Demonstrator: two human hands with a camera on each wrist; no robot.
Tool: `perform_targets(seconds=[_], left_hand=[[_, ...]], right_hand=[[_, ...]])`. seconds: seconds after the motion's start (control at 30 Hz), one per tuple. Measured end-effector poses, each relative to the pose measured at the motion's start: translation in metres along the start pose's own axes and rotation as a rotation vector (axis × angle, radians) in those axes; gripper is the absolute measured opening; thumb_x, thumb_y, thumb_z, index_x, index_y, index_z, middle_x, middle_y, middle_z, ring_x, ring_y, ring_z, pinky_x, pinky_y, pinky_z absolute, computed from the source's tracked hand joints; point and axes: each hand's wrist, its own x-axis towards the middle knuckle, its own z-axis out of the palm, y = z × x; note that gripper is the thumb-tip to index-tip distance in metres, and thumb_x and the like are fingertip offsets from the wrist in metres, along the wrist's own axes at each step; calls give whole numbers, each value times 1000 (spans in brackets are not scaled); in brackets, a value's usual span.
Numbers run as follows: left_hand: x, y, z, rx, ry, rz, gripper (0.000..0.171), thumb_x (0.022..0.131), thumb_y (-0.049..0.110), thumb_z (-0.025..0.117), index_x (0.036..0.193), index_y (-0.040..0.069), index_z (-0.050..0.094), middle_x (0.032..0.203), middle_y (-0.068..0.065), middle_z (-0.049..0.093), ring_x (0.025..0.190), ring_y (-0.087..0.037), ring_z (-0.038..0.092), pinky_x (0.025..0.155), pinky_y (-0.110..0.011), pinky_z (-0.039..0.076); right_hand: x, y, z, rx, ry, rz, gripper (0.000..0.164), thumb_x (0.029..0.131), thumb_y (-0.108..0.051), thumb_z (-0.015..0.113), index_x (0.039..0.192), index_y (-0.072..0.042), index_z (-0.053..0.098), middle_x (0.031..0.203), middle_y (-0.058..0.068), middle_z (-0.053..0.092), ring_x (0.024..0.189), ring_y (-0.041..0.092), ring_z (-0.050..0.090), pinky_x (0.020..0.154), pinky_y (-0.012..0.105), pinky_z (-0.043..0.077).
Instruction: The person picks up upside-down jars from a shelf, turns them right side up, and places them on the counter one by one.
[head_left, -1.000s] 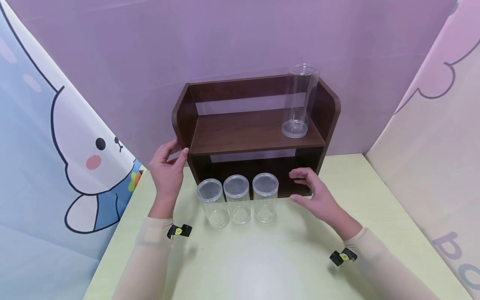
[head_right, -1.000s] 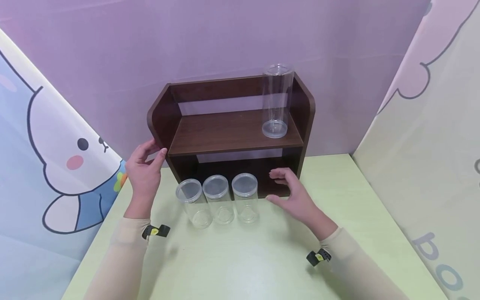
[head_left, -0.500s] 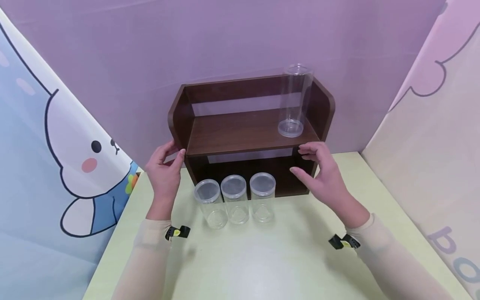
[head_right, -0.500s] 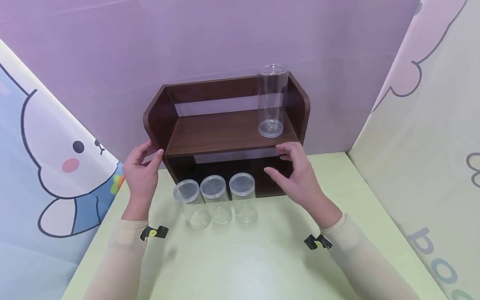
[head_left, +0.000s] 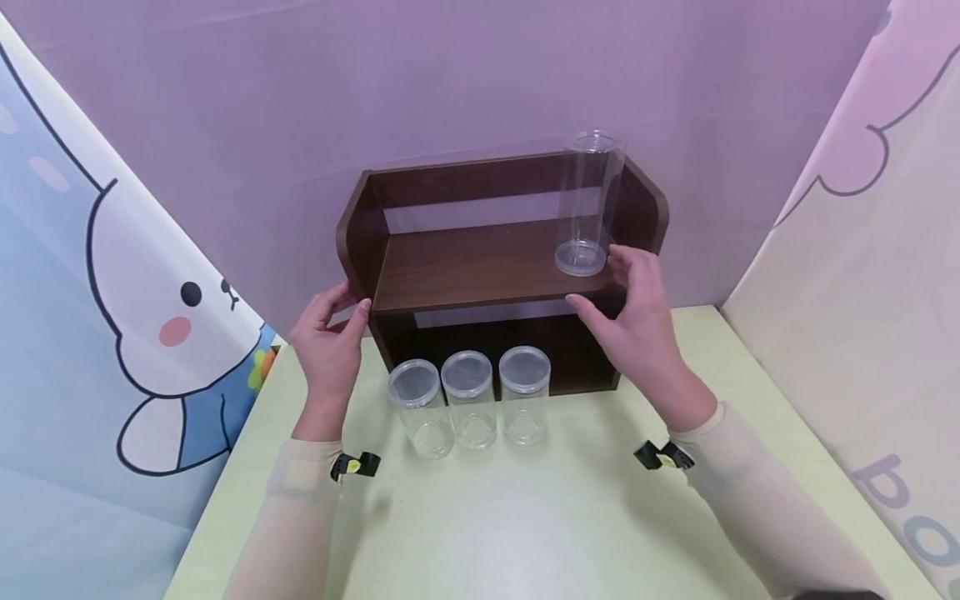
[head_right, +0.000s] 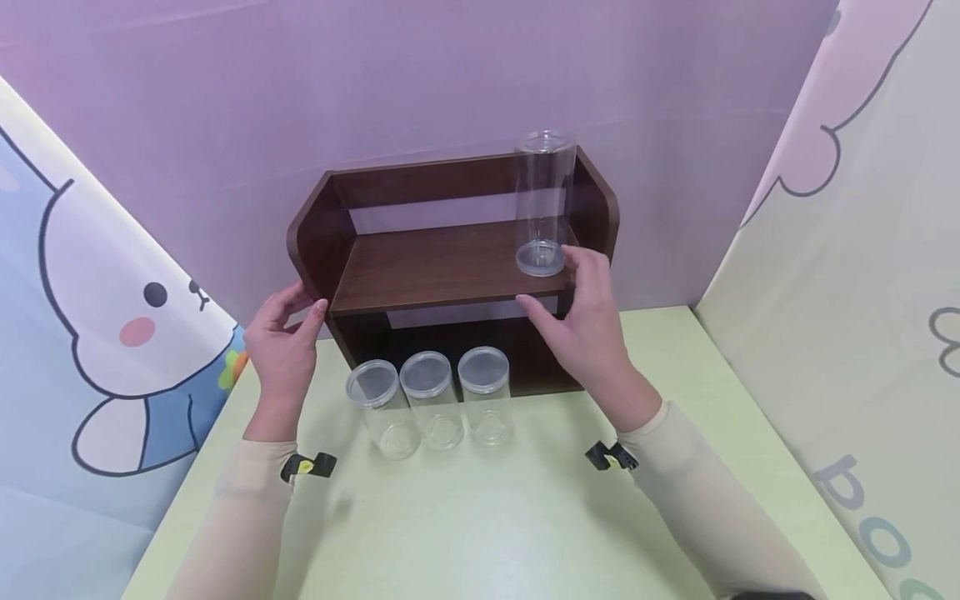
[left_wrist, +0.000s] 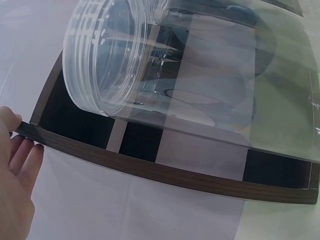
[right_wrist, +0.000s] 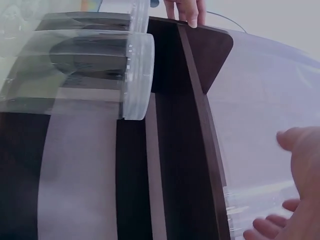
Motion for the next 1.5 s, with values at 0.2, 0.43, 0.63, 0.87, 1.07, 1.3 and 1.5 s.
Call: perform_targets(seconds=[0.2, 0.43, 0.63, 0.87, 1.07, 1.3, 1.5], left_hand=[[0, -1, 0, -13, -4, 15, 34, 99, 17, 86, 133, 19, 82, 122, -3, 79, 112, -13, 74, 88, -19, 61], [0, -4, 0, -2, -7, 24, 35, 100, 18, 86, 134, 20, 81, 123, -1, 79, 113, -13, 74, 89, -19, 61], [1, -4, 0, -6, -7, 32, 35, 99, 17, 86, 134, 19, 82, 122, -2, 79, 113, -13, 74, 88, -18, 61], [0, -4, -1, 3, -11, 37, 35, 99, 18, 86, 134, 20, 81, 122, -1, 78, 114, -14, 74, 88, -19, 61], [1, -4, -1, 6, -10, 34, 35, 99, 18, 87, 134, 20, 81, 122, -2, 78, 113, -14, 74, 88, -18, 61], [2, -3, -1, 8, -7, 40, 34, 100, 19, 86, 134, 20, 82, 121, -2, 79, 113, -13, 74, 88, -20, 62], [1, -3, -1, 17, -10, 31, 34, 101, 21, 85, 135, 21, 81, 122, -1, 78, 114, -14, 74, 89, -21, 62]], right_hand=[[10, -3, 6, -56, -9, 91, 90, 93, -18, 92, 161, 5, 37, 155, 25, 42, 143, 42, 52, 119, 56, 49], [20, -3, 15, -104, -10, 155, 98, 95, -25, 90, 166, 2, 29, 161, 25, 36, 150, 40, 48, 121, 52, 47], [32, -3, 22, -151, 15, 194, 101, 96, -30, 89, 169, -3, 25, 164, 23, 34, 153, 36, 44, 123, 51, 46], [43, -1, 31, -177, 27, 255, 105, 97, -35, 87, 171, -6, 19, 166, 22, 33, 153, 37, 42, 126, 51, 41], [50, 3, 37, -197, 49, 289, 107, 98, -37, 86, 172, -8, 16, 166, 20, 34, 154, 34, 42, 127, 50, 40], [58, 6, 41, -191, 84, 318, 102, 99, -34, 85, 172, -11, 16, 165, 18, 38, 153, 31, 45, 127, 46, 40], [62, 7, 42, -172, 100, 348, 96, 99, -31, 85, 169, -16, 22, 162, 15, 42, 150, 27, 49, 125, 43, 43]])
